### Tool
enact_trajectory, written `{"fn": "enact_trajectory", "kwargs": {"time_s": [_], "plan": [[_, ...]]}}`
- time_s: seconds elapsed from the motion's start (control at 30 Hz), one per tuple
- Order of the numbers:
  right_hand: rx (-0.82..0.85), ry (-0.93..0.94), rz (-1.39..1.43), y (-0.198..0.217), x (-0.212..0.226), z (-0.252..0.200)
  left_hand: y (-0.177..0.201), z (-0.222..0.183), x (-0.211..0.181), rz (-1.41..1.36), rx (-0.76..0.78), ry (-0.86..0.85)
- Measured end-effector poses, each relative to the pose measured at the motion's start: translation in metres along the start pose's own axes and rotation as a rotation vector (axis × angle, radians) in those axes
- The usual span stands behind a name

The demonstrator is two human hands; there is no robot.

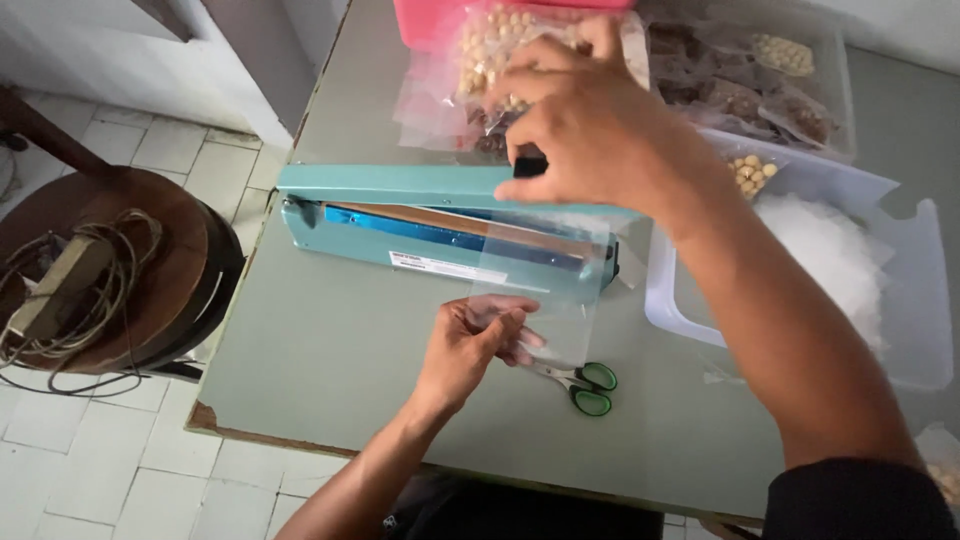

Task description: Cutting small plastic bags to size with scissors and sealing them using a manual heat sealer.

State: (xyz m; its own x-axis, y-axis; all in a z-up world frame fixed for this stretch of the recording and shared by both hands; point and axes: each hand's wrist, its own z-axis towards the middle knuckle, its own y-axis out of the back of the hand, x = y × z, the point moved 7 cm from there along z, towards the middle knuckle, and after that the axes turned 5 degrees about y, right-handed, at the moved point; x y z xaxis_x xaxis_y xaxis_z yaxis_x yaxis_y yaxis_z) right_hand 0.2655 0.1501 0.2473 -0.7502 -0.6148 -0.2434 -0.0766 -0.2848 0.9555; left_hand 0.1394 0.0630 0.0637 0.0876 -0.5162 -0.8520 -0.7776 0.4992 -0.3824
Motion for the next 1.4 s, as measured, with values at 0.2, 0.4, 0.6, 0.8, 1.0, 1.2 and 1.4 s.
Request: {"fn": "enact_trajectory", "kwargs": {"time_s": [0.2,0.4,0.6,0.8,1.0,1.2,1.4], "plan": [[-0.032,0.053,-0.263,0.019,0.014,0.007,-0.003,-0.002,0.015,0.002,0.042,-0.036],[-0.225,-0.096,-0.084,0.042,0.033,-0.029,0.002,-0.017,0.031,0.125,0.043,-0.194],[-0.08,-0.541,0.665,-0.011,0.07,-0.112,-0.005,-0.049,0.004,0.303,0.169,-0.398],[-0.053,-0.618,1.767,-0.115,0.108,-0.153,-0.02,-0.061,-0.036,0.254,0.327,-0.61],[-0.471,-1.173,1.622,-0.103,0.097,-0.178,0.006,-0.042,-0.002,0.305,-0.019,-0.225],[-0.566,-1.084,1.374,-0.066,0.091,-0.178,-0.001,-0.043,-0.007,0.488,0.034,-0.218],[-0.599,-0.833,1.305,-0.031,0.085,-0.157,-0.02,-0.048,-0.062,0.405,0.219,-0.431]]}}
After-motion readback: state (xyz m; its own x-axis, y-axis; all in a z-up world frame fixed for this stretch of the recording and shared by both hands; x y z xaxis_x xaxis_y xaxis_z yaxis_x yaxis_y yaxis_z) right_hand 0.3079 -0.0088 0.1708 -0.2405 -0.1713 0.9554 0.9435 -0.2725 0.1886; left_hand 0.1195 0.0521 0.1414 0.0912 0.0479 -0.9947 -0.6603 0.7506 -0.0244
